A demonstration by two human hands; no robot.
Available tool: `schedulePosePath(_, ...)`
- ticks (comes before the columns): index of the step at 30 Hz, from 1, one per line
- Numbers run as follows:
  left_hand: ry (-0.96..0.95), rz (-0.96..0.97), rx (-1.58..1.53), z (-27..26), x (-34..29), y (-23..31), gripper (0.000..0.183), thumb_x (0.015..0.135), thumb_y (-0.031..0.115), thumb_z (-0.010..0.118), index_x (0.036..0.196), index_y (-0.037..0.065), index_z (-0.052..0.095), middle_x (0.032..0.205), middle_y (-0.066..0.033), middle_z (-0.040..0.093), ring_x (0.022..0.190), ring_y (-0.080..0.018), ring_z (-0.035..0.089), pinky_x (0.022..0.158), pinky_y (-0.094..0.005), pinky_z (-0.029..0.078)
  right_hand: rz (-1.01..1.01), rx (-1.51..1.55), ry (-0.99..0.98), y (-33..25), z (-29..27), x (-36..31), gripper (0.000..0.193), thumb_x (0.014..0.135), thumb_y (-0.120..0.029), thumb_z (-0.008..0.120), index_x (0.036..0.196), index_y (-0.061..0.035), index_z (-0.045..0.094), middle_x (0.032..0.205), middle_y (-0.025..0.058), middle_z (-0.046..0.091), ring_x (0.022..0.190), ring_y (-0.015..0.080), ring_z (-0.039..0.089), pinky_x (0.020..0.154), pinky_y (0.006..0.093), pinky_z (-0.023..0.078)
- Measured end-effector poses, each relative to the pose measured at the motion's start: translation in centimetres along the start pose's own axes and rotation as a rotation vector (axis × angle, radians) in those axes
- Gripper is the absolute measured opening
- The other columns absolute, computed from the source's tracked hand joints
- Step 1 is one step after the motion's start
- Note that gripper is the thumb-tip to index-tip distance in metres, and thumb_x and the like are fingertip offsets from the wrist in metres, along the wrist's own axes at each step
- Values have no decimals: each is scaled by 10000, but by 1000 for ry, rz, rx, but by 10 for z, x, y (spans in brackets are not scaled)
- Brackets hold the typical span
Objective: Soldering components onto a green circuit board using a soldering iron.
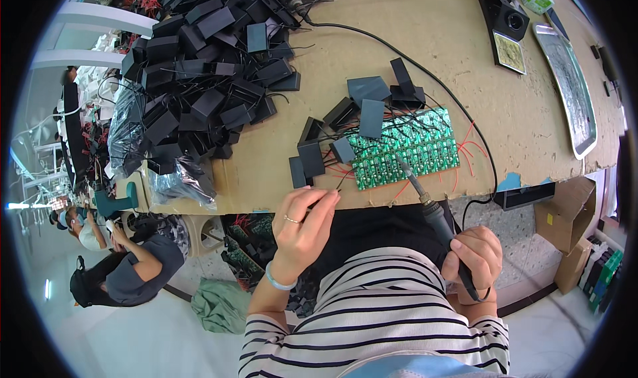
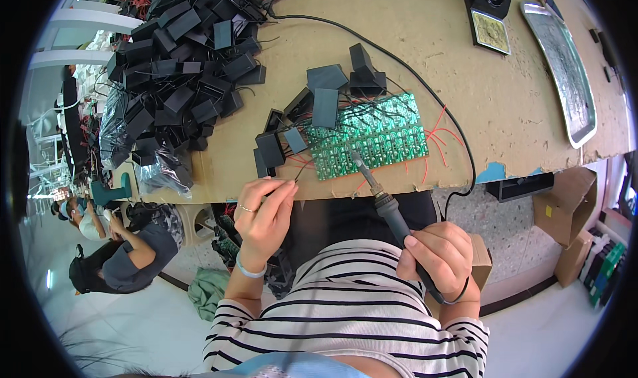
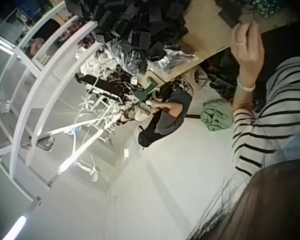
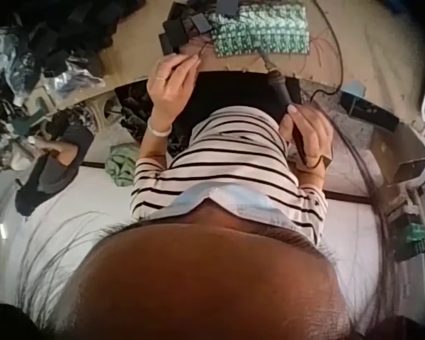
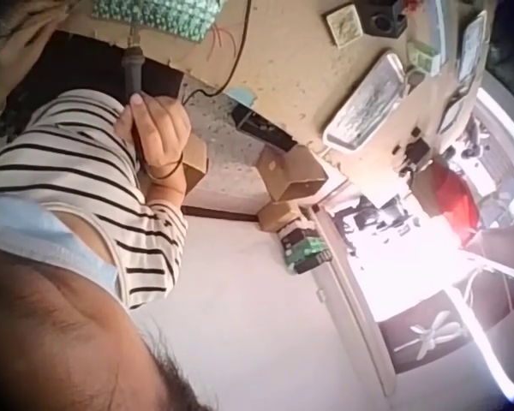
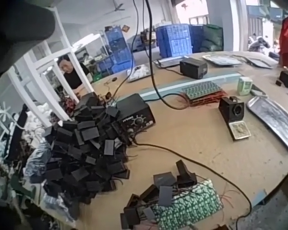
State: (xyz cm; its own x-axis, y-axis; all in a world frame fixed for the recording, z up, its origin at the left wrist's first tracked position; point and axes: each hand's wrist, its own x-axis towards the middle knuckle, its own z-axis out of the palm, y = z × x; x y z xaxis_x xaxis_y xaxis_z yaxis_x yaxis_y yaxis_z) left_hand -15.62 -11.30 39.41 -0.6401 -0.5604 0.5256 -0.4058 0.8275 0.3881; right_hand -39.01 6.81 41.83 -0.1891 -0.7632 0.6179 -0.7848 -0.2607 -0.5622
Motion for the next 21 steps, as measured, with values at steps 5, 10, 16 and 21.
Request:
schedulePosePath(5, -59, -55, 105, 5, 3, 8, 261, 756, -35, 823, 999, 23, 748, 951, -78, 658, 794, -267, 660, 689, -366, 546, 3, 29, -29, -5, 2, 3, 308, 721, 42, 735, 1008, -23, 643, 806, 77, 668, 633, 234, 651, 544, 330, 551)
schedulePosePath(10, -94, 87, 107, 5, 7, 1, 256, 790, -32, 741, 1041, 19, 731, 955, -66, 608, 763, -219, 621, 632, -338, 508, 6, 84, -76, -4, 6, -3, 319, 707, 43, 755, 1003, -20, 655, 820, 76, 674, 647, 232, 657, 556, 325, 553)
schedulePosePath(16, -266, 121, 85, 7, 14, 6, 349, 744, -24, 752, 1086, 46, 743, 933, -51, 591, 735, -198, 628, 621, -333, 519, 16, 122, -123, -3, 15, -5, 250, 730, 29, 706, 959, -33, 627, 769, 73, 662, 599, 238, 639, 531, 341, 526)
schedulePosePath(21, -259, 40, -51, 10, 15, 7, 260, 781, -18, 776, 1031, 37, 732, 922, -58, 598, 734, -217, 633, 628, -342, 530, 12, 140, -133, -1, 17, -7, 276, 718, 35, 715, 974, -29, 631, 783, 70, 660, 605, 238, 641, 531, 340, 526)
